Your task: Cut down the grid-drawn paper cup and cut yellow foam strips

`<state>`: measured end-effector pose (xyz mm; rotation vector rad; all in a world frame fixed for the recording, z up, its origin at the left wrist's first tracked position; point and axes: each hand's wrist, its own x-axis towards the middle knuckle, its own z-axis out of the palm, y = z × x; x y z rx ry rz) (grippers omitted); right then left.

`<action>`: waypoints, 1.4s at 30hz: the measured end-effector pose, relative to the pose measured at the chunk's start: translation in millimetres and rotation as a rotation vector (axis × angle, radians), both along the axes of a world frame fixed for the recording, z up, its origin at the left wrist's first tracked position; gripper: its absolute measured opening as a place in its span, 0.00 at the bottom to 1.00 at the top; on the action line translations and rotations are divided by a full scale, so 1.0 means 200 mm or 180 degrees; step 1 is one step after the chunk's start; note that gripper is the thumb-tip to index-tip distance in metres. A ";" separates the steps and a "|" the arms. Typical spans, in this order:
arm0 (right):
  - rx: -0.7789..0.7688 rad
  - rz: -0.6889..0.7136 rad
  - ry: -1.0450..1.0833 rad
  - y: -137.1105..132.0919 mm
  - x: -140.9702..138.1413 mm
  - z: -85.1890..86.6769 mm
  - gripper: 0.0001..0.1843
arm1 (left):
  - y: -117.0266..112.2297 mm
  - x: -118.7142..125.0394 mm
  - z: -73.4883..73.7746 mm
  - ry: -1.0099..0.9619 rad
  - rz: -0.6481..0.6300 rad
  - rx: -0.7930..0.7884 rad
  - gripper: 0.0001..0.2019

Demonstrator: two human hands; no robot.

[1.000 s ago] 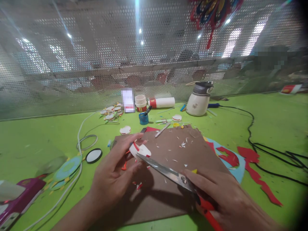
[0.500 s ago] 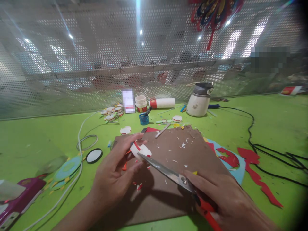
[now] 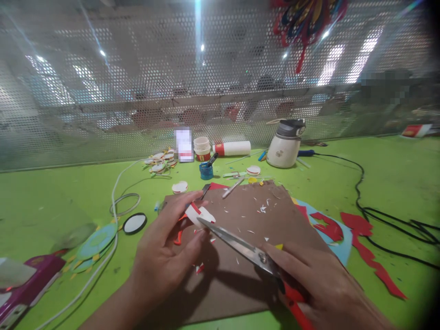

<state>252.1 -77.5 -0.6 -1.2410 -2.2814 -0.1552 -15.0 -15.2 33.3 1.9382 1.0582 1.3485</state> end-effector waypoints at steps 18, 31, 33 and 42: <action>-0.1003 -0.0980 -0.0250 0.07 -0.02 0.04 0.23 | -0.01 0.00 0.08 -0.0964 -0.0312 -0.0728 0.18; -0.1570 -0.0864 0.0119 0.12 -0.02 0.04 0.15 | 0.00 0.02 0.08 -0.1200 -0.0135 -0.0466 0.11; -0.1643 -0.0818 0.0554 0.12 -0.01 0.06 0.18 | 0.01 0.02 0.08 -0.1238 -0.0119 -0.0474 0.11; -0.2329 -0.0356 0.2444 0.15 -0.10 0.28 0.18 | -0.02 0.06 0.07 -0.1297 -0.0135 -0.0510 0.09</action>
